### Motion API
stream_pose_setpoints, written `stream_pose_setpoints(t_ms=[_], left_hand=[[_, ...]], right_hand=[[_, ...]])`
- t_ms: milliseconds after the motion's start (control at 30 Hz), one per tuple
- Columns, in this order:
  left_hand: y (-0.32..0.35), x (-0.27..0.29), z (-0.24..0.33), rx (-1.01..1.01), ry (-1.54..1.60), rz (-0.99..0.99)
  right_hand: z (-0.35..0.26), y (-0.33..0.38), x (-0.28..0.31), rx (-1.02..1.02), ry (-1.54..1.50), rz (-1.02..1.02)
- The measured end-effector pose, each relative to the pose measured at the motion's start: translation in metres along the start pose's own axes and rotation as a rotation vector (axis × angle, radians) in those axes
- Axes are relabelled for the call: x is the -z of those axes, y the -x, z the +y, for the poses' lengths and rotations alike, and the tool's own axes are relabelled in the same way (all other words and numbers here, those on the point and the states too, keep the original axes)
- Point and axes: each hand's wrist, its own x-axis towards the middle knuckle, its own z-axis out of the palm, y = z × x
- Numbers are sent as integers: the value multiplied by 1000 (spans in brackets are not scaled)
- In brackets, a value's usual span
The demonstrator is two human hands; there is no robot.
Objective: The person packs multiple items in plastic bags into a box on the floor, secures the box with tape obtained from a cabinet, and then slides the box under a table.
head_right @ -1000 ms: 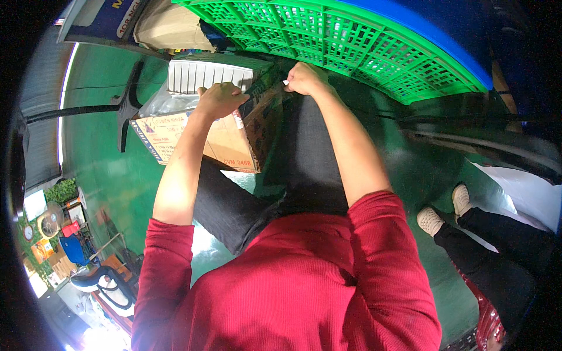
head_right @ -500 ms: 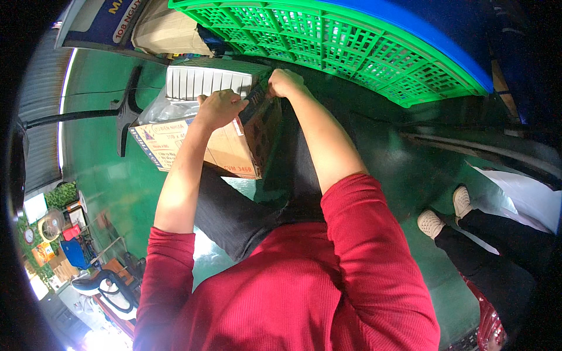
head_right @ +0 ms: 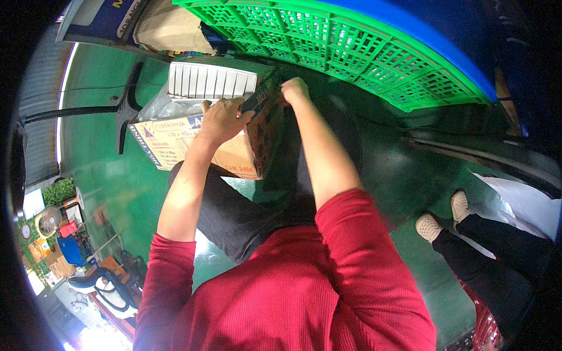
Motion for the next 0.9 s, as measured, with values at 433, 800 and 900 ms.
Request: stream_pose_setpoints(t_ms=[433, 800, 900], left_hand=[[0, -15, -4, 6, -99, 172], [27, -37, 27, -60, 59, 666], [54, -73, 33, -197, 117, 705]], right_hand=[[-86, 144, -67, 304, -1245, -205], [-45, 54, -32, -116, -1068, -154], [-65, 82, -16, -312, -1213, -603]])
